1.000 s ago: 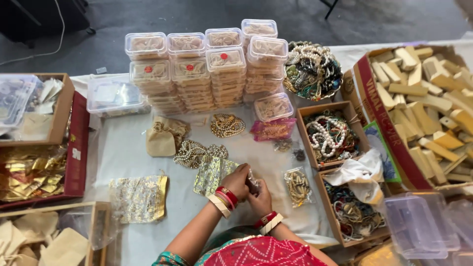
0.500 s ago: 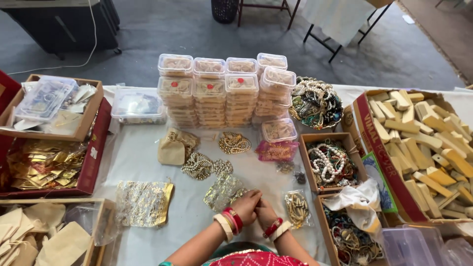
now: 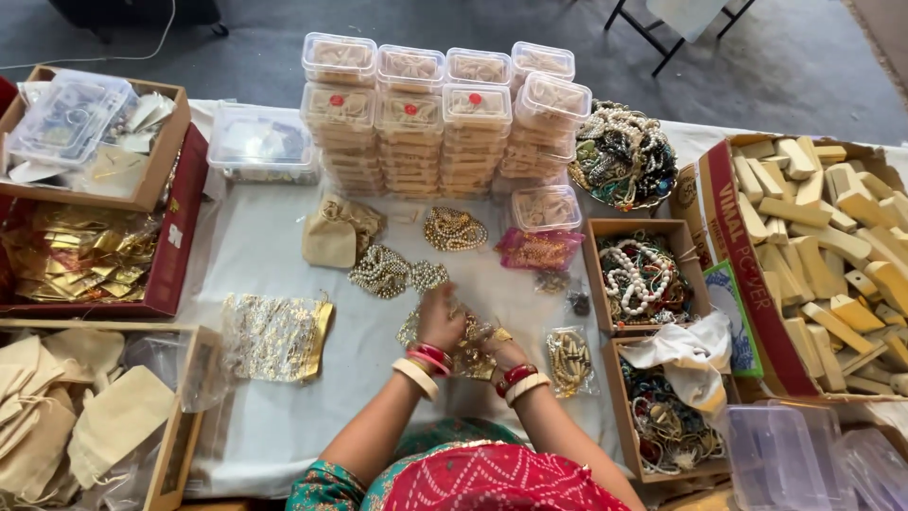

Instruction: The person organizes various jewelry items on a table covered with a white cloth. They handle necklaces, beads, and small pouches, picking them up, placing them into containers, and arranging them among boxes and plastic bins.

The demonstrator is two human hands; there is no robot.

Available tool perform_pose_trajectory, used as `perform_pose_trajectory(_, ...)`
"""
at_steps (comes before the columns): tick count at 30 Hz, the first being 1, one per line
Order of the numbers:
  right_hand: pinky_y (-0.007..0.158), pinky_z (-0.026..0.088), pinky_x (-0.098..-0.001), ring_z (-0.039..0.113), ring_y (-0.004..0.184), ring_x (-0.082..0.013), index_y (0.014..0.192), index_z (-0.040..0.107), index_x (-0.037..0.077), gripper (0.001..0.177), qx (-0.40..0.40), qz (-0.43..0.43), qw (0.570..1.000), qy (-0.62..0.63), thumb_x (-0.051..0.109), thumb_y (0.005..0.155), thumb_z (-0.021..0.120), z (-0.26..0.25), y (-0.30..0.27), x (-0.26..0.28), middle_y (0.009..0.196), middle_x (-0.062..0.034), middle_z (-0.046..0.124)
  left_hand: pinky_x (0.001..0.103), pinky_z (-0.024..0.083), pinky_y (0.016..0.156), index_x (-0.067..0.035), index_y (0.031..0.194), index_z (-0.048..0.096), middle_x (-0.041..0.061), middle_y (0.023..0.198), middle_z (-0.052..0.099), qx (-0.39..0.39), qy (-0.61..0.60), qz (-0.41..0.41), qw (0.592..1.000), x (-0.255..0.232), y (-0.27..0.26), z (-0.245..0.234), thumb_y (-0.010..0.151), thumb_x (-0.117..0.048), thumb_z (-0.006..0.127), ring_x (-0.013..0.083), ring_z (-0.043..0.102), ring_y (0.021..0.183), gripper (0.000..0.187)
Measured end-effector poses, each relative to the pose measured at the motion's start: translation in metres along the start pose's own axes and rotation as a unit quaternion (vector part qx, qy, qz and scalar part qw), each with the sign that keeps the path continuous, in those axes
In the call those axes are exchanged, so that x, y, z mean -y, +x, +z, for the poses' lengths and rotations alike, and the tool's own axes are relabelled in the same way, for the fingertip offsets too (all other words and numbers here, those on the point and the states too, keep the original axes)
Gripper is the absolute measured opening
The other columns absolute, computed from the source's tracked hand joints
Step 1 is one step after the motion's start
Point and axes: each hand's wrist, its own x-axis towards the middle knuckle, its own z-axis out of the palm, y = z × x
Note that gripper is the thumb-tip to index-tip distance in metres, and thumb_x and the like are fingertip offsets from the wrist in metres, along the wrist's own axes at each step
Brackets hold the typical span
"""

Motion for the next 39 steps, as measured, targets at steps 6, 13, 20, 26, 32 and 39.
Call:
perform_pose_trajectory(6,0.056,0.054,-0.0324,0.067,0.072,-0.0203,0.125,0.063,0.0,0.049,0.048,-0.108,0.991,-0.067,-0.018,0.081,0.051,-0.034,0.045,0.009,0.096,-0.0119,0.069,0.047,0.049,0.103,0.0,0.136,0.053,0.021,0.128,0.061,-0.06,-0.133,-0.059,0.987,0.144,0.04,0.001,0.079,-0.037,0.083,0.037,0.059,0.119,0.074)
perform_pose_trajectory(13,0.062,0.059,-0.0383,0.066,0.069,-0.0232,0.113,0.064,-0.008,0.042,0.184,-0.103,0.966,-0.151,-0.011,0.075,0.048,0.047,-0.017,0.089,0.092,-0.0085,0.068,0.05,0.043,0.115,0.0,0.15,0.045,0.018,0.148,0.055,0.224,-0.673,-0.111,0.696,0.063,-0.028,-0.035,0.083,-0.072,0.063,0.0338,0.055,0.134,0.1)
perform_pose_trajectory(20,0.087,0.059,-0.0344,0.071,0.1,-0.02,0.13,0.061,0.004,0.041,-0.024,-0.388,0.77,-0.506,0.027,0.096,0.063,0.12,-0.094,0.14,0.11,-0.0103,0.073,0.056,0.043,0.114,-0.002,0.151,0.045,0.019,0.145,0.057,0.241,-0.775,-0.109,0.574,0.047,-0.038,-0.023,0.087,-0.065,0.065,0.0375,0.055,0.132,0.092)
perform_pose_trajectory(26,0.08,0.059,-0.0392,0.07,0.099,-0.0223,0.137,0.05,0.016,0.052,0.027,-0.264,0.944,-0.195,0.028,0.088,0.063,0.093,-0.086,0.107,0.116,-0.004,0.071,0.058,0.043,0.114,-0.003,0.152,0.044,0.019,0.145,0.057,0.205,-0.809,-0.056,0.548,-0.014,-0.036,-0.042,0.087,-0.057,0.071,0.0378,0.055,0.132,0.088)
perform_pose_trajectory(32,0.079,0.059,-0.0321,0.071,0.09,-0.0171,0.122,0.064,0.0,0.025,0.123,-0.335,0.934,0.001,0.003,0.097,0.065,0.059,-0.054,0.096,0.105,-0.0088,0.073,0.056,0.04,0.118,-0.004,0.154,0.039,0.018,0.148,0.055,0.248,-0.806,-0.003,0.538,-0.039,-0.038,-0.061,0.088,-0.054,0.074,0.0371,0.053,0.136,0.09)
perform_pose_trajectory(39,0.068,0.057,-0.0259,0.068,0.077,-0.01,0.106,0.066,0.0,0.016,0.135,-0.411,0.876,-0.211,-0.005,0.091,0.071,0.089,-0.108,0.11,0.093,-0.0039,0.072,0.035,0.044,0.11,-0.009,0.155,0.044,0.009,0.146,0.059,0.323,-0.559,0.116,0.755,-0.055,-0.021,-0.09,0.087,-0.018,0.081,0.0194,0.055,0.132,0.078)
